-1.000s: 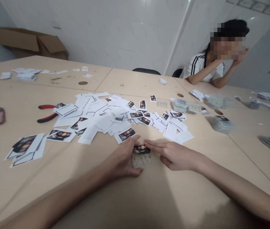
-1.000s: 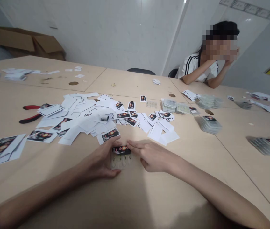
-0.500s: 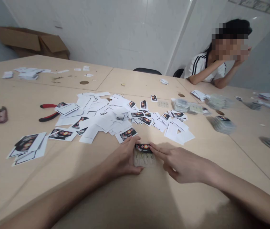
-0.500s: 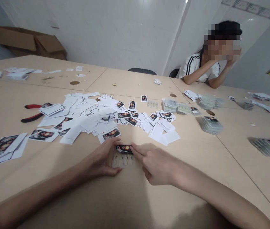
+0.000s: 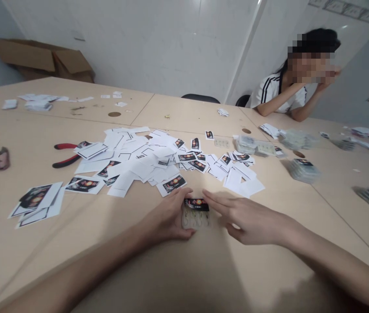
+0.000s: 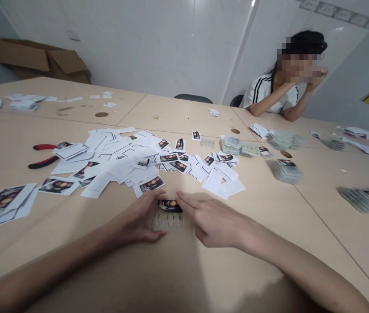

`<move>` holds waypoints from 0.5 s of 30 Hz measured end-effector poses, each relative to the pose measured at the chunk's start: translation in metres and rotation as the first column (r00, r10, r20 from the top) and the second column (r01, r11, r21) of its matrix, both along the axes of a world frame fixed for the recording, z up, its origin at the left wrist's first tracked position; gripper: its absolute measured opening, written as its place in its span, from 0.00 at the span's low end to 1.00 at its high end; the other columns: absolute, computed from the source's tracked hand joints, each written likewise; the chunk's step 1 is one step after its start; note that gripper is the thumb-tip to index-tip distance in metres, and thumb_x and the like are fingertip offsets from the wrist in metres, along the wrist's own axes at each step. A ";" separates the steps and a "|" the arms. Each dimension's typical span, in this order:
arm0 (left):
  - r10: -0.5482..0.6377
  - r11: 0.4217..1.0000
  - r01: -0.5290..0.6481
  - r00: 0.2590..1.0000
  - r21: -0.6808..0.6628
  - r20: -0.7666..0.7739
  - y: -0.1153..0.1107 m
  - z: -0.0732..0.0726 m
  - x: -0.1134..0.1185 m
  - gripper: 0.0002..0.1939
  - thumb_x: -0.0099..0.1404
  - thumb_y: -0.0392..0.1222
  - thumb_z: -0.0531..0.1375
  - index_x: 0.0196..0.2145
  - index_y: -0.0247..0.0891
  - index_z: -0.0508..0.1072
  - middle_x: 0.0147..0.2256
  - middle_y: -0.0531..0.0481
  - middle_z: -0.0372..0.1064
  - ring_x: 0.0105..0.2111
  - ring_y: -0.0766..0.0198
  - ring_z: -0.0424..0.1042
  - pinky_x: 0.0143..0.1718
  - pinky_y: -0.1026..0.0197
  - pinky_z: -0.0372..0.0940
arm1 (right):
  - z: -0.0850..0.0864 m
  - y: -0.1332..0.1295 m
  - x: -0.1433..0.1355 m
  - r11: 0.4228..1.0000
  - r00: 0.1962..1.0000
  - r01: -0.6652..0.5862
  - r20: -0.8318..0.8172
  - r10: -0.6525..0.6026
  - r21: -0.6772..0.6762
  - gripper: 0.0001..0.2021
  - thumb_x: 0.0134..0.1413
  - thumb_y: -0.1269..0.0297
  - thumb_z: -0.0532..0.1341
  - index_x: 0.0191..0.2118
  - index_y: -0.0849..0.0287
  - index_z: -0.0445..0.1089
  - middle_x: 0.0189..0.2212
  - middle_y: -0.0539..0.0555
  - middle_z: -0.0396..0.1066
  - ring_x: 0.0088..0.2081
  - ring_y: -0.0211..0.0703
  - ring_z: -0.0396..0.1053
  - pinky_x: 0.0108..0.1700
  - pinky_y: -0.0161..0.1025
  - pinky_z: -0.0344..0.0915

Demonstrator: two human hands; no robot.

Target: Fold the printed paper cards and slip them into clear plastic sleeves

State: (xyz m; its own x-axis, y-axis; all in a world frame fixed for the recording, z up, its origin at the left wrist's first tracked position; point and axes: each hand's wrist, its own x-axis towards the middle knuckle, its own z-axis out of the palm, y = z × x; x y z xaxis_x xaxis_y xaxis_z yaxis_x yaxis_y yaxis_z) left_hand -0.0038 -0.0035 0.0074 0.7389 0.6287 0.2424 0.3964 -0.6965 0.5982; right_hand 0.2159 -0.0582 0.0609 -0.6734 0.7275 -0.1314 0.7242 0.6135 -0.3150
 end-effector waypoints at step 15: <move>0.025 0.999 -0.024 0.999 0.037 -0.026 -0.004 0.000 0.004 0.34 0.43 0.43 0.62 0.46 0.36 0.51 0.43 0.43 0.57 0.44 0.54 0.59 0.44 0.53 0.58 | 0.016 -0.015 0.003 0.989 0.995 -0.078 0.049 0.085 -0.129 0.34 0.40 0.72 0.55 0.57 0.63 0.47 0.53 0.59 0.55 0.45 0.48 0.63 0.43 0.41 0.62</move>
State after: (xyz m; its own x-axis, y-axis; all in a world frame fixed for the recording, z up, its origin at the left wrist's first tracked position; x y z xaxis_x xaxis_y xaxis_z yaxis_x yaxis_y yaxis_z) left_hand -0.0002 -0.0071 0.0076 0.7297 0.6379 0.2462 0.4289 -0.7074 0.5618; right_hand 0.2187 -0.0735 0.0771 -0.7192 0.6455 -0.2570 0.6914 0.6286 -0.3561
